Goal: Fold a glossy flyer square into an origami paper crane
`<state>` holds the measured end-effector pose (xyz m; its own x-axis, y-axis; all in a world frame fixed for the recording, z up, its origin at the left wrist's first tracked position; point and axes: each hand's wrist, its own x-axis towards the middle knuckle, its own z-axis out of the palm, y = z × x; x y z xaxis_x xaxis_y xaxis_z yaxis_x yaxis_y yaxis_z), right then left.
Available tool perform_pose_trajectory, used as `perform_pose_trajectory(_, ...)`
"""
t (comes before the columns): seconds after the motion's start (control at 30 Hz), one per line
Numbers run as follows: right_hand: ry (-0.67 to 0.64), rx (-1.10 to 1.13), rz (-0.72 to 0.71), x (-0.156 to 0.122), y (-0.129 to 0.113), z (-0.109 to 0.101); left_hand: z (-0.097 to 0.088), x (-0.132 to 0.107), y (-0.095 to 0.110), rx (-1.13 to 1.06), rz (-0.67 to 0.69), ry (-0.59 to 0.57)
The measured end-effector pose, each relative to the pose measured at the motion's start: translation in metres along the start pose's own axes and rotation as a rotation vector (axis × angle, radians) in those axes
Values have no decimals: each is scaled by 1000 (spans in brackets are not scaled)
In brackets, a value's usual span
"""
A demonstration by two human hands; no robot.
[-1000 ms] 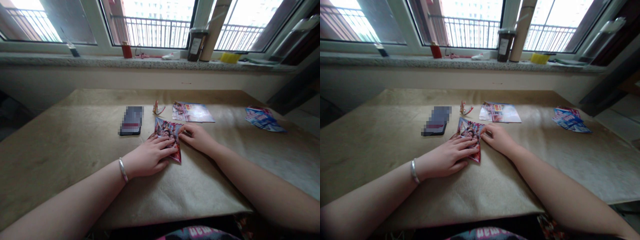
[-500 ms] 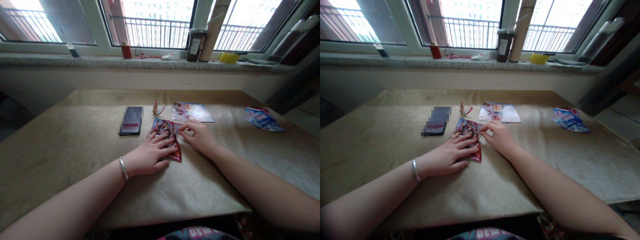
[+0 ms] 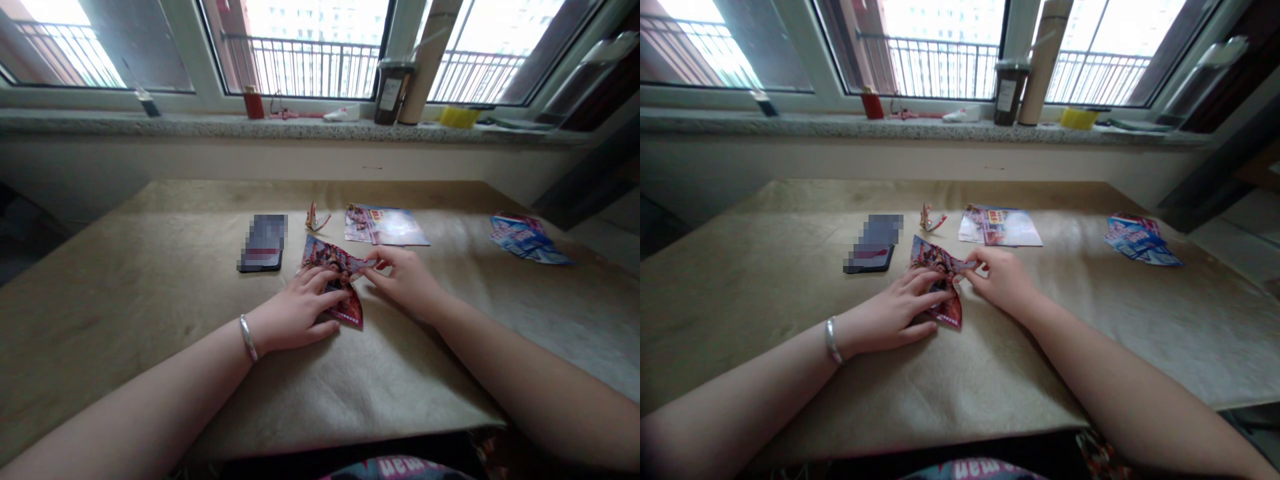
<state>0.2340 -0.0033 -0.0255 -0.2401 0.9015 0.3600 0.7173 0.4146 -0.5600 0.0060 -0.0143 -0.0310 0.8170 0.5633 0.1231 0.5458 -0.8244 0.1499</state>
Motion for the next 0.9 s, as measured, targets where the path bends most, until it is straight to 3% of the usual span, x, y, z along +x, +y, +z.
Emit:
perform_pose_trajectory(0.4, -99, -163, 18, -1, -7, -8, -2, 2, 1, -65, -67, 9)
perform_pose_trajectory(0.77, -65, 102, 96, -1, 0, 6, -3, 2, 2, -32, -22, 28)
perform_pose_trajectory(0.9, -41, 86, 92, 2, 3, 5, -3, 2, 2, -8, 23, 37)
